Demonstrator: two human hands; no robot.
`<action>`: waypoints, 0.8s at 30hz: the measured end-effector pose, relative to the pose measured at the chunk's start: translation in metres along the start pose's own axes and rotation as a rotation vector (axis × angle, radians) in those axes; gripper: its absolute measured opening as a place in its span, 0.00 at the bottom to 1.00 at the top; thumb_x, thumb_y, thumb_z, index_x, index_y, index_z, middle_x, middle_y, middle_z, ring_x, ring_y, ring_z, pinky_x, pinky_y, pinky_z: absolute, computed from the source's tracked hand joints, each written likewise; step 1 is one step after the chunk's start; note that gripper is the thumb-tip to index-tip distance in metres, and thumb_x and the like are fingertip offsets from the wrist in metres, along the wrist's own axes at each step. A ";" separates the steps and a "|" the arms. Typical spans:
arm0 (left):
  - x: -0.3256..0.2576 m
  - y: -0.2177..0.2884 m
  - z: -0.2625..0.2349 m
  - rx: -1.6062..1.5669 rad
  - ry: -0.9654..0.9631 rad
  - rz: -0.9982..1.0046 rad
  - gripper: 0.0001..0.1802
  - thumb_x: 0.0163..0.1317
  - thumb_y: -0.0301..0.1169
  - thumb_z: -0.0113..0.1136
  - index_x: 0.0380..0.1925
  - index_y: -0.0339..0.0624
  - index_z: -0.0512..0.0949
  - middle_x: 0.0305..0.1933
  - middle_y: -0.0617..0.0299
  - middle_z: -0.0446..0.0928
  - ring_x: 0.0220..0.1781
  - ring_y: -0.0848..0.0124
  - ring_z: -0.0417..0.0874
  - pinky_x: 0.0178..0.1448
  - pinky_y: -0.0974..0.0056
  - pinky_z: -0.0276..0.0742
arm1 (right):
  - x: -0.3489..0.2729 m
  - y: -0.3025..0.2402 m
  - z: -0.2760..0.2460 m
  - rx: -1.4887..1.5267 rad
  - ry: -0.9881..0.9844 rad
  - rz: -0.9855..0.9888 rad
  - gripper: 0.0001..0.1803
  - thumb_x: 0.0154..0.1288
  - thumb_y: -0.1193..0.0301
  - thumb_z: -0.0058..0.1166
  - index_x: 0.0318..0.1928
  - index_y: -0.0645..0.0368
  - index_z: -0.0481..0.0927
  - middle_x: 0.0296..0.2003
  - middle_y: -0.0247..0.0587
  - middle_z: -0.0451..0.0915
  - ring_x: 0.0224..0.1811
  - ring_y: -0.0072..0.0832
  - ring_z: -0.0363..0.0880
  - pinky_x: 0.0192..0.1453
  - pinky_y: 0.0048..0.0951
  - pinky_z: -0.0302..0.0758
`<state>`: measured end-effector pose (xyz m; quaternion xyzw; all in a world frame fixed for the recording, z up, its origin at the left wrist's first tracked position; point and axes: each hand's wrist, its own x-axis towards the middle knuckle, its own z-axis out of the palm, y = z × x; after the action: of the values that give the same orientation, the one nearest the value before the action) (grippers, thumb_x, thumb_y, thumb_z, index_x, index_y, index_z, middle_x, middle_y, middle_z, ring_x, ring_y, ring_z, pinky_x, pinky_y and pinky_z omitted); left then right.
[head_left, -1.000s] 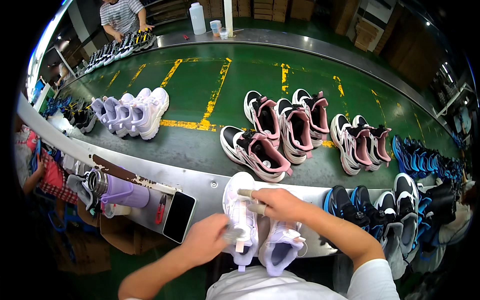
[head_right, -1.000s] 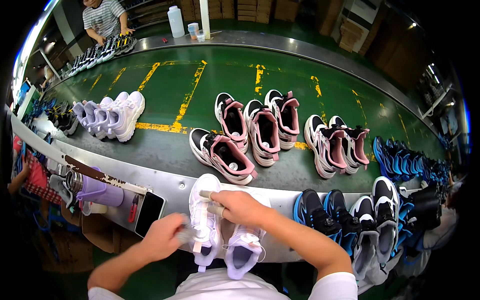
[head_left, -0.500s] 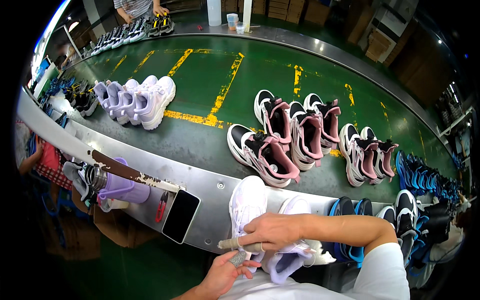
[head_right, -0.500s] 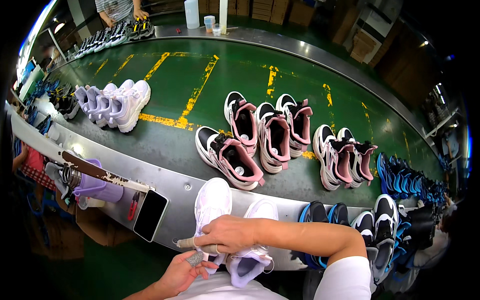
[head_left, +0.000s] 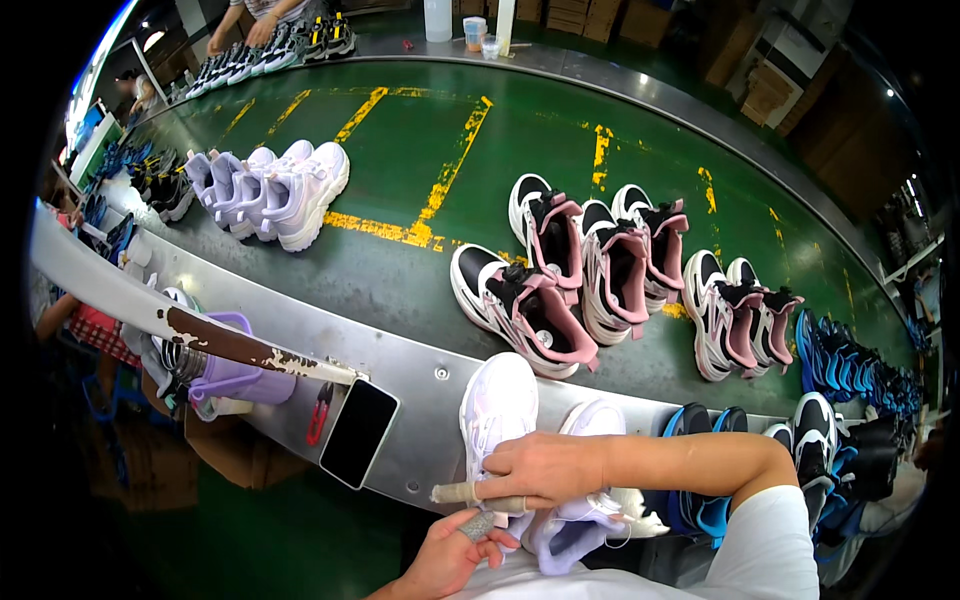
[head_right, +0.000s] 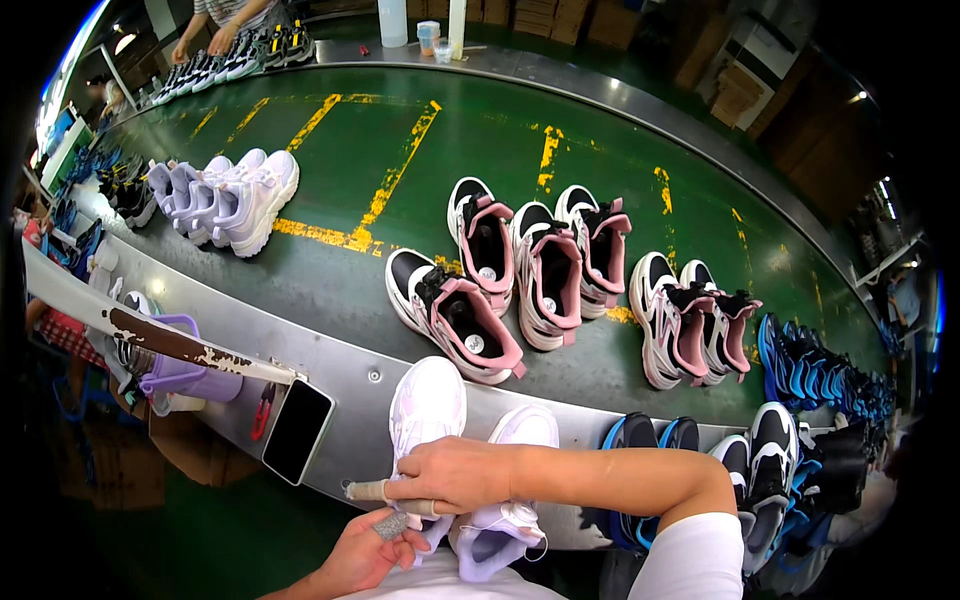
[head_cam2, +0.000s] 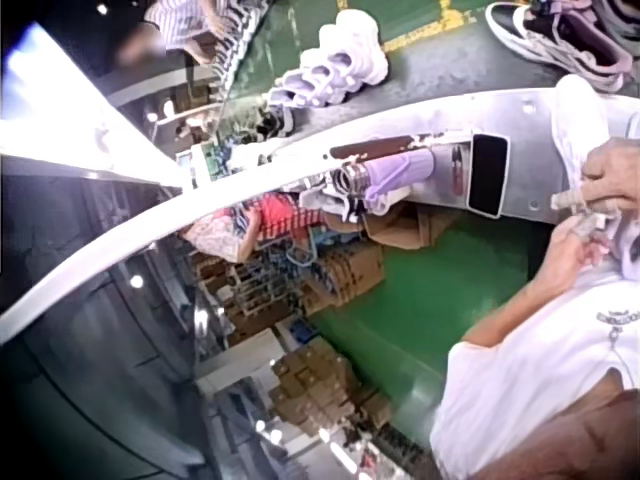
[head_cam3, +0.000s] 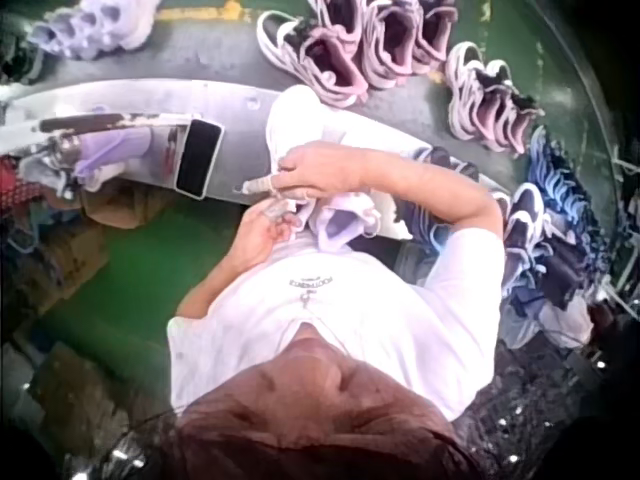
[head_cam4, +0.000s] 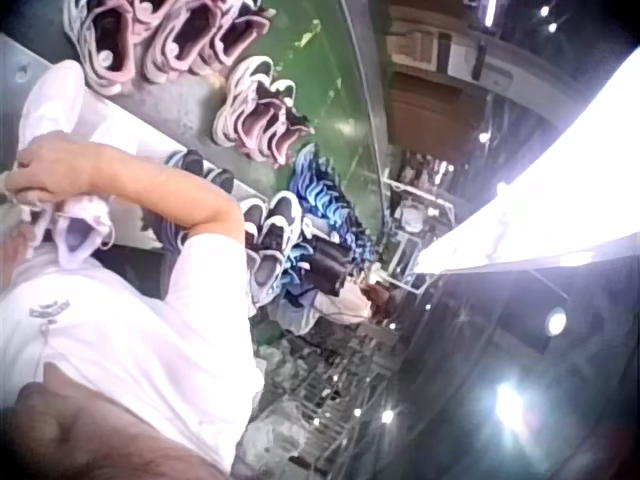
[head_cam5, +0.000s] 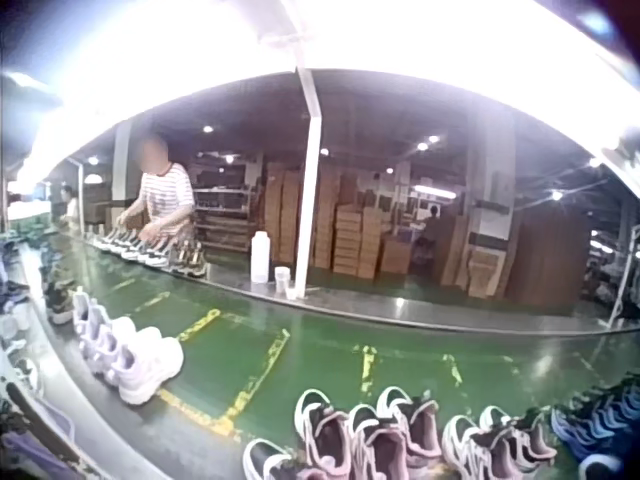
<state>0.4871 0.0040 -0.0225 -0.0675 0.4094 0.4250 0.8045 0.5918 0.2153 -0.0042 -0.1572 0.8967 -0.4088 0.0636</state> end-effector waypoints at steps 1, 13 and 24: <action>-0.002 -0.002 0.006 -0.025 0.013 0.118 0.20 0.63 0.39 0.54 0.52 0.41 0.71 0.49 0.41 0.71 0.46 0.60 0.71 0.51 0.56 0.70 | -0.001 -0.002 0.003 -0.023 0.050 0.014 0.26 0.65 0.64 0.48 0.63 0.52 0.64 0.29 0.44 0.70 0.30 0.42 0.73 0.32 0.40 0.72; -0.041 0.005 0.049 0.147 0.047 0.225 0.18 0.71 0.31 0.43 0.53 0.26 0.68 0.56 0.38 0.72 0.45 0.54 0.80 0.44 0.58 0.77 | -0.079 -0.002 -0.025 -0.053 0.598 0.656 0.23 0.69 0.57 0.46 0.63 0.45 0.68 0.33 0.55 0.79 0.31 0.52 0.77 0.40 0.41 0.75; 0.008 -0.040 0.079 1.329 -0.008 0.662 0.12 0.48 0.24 0.54 0.35 0.35 0.75 0.32 0.51 0.73 0.31 0.55 0.75 0.36 0.60 0.70 | -0.132 -0.081 0.007 0.410 0.274 0.539 0.37 0.49 0.76 0.56 0.64 0.47 0.66 0.40 0.42 0.64 0.41 0.32 0.69 0.46 0.30 0.70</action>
<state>0.5663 0.0200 0.0144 0.5620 0.5762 0.3083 0.5070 0.7367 0.2039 0.0503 0.1572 0.8056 -0.5657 0.0785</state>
